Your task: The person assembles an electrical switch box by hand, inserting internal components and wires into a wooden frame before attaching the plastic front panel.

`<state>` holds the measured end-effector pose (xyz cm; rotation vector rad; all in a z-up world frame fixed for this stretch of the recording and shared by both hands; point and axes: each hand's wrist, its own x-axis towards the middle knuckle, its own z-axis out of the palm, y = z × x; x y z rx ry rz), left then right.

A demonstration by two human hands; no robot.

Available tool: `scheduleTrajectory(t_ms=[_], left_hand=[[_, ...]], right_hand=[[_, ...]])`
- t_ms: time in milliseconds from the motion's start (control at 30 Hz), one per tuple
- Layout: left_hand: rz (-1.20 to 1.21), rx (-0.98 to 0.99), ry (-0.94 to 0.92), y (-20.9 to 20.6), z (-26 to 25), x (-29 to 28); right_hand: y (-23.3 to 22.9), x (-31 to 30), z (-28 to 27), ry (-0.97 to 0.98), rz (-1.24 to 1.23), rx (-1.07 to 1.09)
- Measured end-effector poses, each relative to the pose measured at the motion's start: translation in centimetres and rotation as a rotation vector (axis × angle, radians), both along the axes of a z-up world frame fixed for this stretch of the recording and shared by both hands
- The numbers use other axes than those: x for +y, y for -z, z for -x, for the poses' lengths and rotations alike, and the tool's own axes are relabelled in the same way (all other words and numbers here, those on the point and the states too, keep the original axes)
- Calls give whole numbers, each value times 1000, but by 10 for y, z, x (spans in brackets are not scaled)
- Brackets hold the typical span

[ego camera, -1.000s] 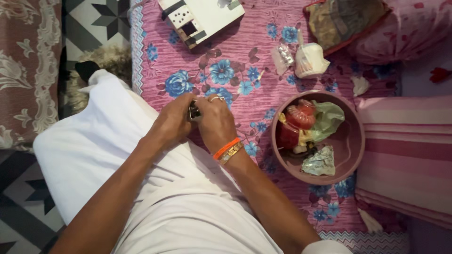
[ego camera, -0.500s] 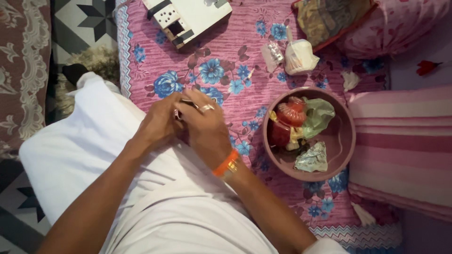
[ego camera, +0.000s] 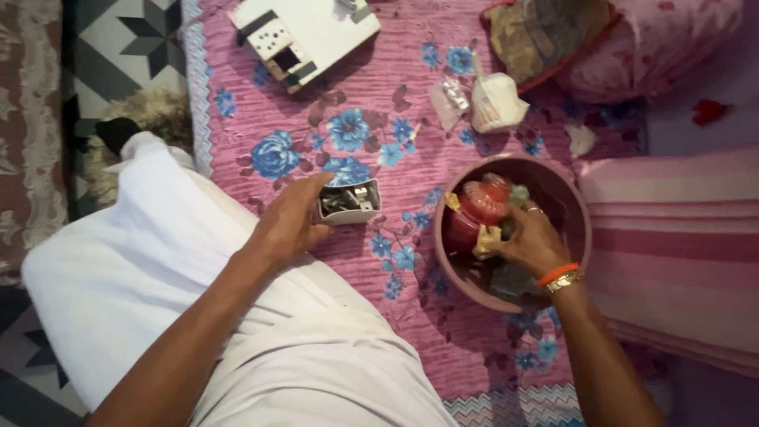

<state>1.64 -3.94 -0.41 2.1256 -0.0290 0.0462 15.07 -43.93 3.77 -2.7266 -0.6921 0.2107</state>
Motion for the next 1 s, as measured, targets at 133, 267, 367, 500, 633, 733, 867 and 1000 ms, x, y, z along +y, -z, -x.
scheduleTrajectory(t_ms=[133, 267, 367, 500, 633, 733, 867, 1000], left_hand=[[-22, 75, -10, 8, -5, 0], [-51, 177, -13, 10, -5, 3], [-29, 38, 8, 9, -1, 0], [-39, 75, -42, 4, 0, -1], [-74, -11, 0, 3, 1, 0], [-87, 92, -29, 2, 1, -1], [-101, 39, -9, -4, 0, -3], [-52, 137, -51, -11, -1, -5]], right_hand=[[9, -22, -6, 134, 158, 116], [-14, -33, -20, 193, 482, 231], [-31, -38, -4, 142, 242, 96], [-27, -38, 12, 302, 351, -234], [11, -38, 21, 106, 491, 83], [36, -46, 21, 46, 572, -90], [36, -60, 5, 86, 710, 8], [16, -58, -6, 67, 643, -177]])
